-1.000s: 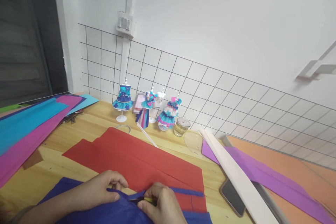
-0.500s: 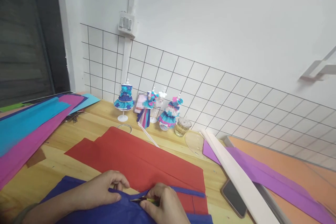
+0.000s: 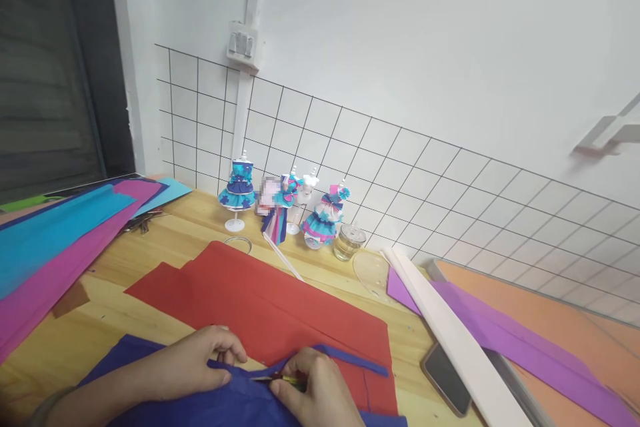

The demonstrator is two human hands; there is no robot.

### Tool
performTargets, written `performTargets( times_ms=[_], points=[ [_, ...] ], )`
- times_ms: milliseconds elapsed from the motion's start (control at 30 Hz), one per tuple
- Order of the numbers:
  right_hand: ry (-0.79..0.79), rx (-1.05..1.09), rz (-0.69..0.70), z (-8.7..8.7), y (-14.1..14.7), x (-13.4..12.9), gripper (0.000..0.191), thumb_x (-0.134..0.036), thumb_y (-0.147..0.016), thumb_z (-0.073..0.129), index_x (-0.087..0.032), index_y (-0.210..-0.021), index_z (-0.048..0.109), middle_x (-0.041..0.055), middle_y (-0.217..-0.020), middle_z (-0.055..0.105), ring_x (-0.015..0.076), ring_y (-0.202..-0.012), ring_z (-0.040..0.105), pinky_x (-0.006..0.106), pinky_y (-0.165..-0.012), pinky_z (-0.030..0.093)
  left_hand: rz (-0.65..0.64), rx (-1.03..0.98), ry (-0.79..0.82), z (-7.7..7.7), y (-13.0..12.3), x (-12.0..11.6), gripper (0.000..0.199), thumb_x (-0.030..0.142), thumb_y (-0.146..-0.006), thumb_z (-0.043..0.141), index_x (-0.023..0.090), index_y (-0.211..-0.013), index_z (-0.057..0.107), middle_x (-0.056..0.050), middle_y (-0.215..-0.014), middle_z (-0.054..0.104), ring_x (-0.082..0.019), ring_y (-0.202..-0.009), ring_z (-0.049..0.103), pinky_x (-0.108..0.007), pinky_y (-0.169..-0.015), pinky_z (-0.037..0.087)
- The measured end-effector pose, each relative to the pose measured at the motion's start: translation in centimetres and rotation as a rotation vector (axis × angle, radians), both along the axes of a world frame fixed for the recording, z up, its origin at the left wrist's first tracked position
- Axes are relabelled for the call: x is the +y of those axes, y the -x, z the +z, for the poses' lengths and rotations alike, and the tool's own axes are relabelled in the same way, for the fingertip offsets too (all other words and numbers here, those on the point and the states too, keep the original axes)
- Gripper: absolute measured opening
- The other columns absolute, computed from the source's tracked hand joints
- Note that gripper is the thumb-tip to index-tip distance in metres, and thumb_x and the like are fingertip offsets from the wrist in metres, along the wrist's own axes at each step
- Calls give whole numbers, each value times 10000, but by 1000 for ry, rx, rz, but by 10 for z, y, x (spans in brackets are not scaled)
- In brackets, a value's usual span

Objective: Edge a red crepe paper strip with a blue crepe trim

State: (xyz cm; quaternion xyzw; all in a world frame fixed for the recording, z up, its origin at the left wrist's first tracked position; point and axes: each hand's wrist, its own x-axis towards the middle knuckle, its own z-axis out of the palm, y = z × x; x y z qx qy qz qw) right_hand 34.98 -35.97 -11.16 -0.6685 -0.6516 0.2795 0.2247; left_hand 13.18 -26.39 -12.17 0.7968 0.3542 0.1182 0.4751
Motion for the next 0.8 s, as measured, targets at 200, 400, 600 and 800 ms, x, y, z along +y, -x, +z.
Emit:
performTargets(
  times_ms=[200,400,600,800],
  points=[
    [27,21,8,5,2,-2,152,-317,-740,623,-175,-766,670,23,-783,671,157,-728,585,215,-617,389,5,37,-41,0,-1,-1,274,201,-612,555,176,-859,670,-24,-859,628,-168,-797,589,-238,-712,447],
    [23,79,32,7,12,-3,120,-271,-739,616,-179,-786,677,22,-822,681,155,-767,600,209,-646,400,-2,31,-103,3,-4,-5,133,238,-672,539,182,-703,655,1,-747,642,-155,-747,589,-222,-665,419],
    [-15,11,41,2,16,0,131,-304,-740,626,-184,-769,668,15,-793,671,152,-742,585,217,-638,385,-5,25,-143,3,-7,-7,145,237,-679,529,202,-697,668,16,-720,646,-138,-731,576,-204,-642,394],
    [-18,17,54,5,17,-1,123,-306,-747,622,-187,-757,654,8,-797,661,146,-743,579,215,-635,378,-22,18,-164,4,-10,-9,160,235,-682,527,219,-668,685,28,-681,655,-142,-722,563,-216,-667,382]
  ],
)
